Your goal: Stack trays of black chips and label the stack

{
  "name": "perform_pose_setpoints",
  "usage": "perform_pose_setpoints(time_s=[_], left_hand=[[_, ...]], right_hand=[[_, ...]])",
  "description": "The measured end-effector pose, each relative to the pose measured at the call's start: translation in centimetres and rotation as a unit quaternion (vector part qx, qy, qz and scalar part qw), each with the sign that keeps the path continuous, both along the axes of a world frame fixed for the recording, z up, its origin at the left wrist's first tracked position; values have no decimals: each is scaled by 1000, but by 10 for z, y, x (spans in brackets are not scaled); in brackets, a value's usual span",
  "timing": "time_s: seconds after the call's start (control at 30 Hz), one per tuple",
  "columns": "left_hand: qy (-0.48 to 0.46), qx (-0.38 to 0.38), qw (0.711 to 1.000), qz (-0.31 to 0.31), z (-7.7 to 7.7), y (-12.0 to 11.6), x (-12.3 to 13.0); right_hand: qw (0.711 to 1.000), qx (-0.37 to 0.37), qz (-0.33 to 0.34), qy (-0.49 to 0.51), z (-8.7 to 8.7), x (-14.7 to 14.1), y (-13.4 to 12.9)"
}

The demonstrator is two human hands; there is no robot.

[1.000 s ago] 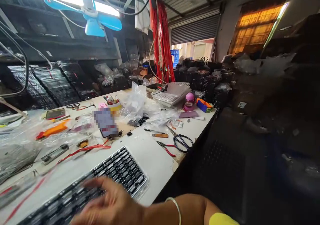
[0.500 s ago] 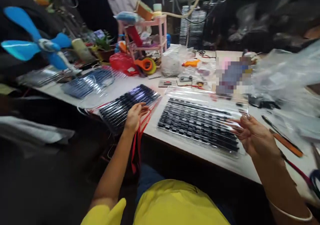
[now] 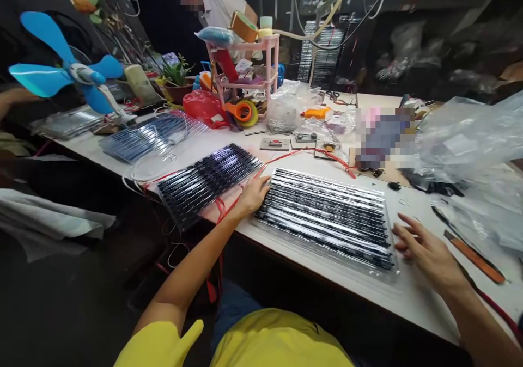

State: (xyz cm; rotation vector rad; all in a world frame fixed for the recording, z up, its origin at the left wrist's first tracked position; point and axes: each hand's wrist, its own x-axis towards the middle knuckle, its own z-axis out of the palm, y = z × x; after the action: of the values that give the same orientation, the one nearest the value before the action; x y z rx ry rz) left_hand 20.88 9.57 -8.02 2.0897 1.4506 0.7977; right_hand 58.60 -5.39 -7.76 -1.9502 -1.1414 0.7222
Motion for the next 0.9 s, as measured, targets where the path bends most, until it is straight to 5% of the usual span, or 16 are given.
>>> perform_pose_setpoints(time_s=[0.1,0.3,0.57,0.77,0.9], left_hand=[[83,4,997,5,3,1,9],[210,37,977,-18,11,-16,40],[303,64,926,-215,16,-17,93],[275,132,924,-231,18,-11,102],[269,115,918,-269,19,-2,85]], right_hand=[[983,22,65,-173,-5,-9,4],[871,32,159,-464,-6,-38,21],[857,-8,276,-435,-3,-42,47],[862,-4,315,-397,9,-57,56],[874,24,294,-385,11,-60,53]])
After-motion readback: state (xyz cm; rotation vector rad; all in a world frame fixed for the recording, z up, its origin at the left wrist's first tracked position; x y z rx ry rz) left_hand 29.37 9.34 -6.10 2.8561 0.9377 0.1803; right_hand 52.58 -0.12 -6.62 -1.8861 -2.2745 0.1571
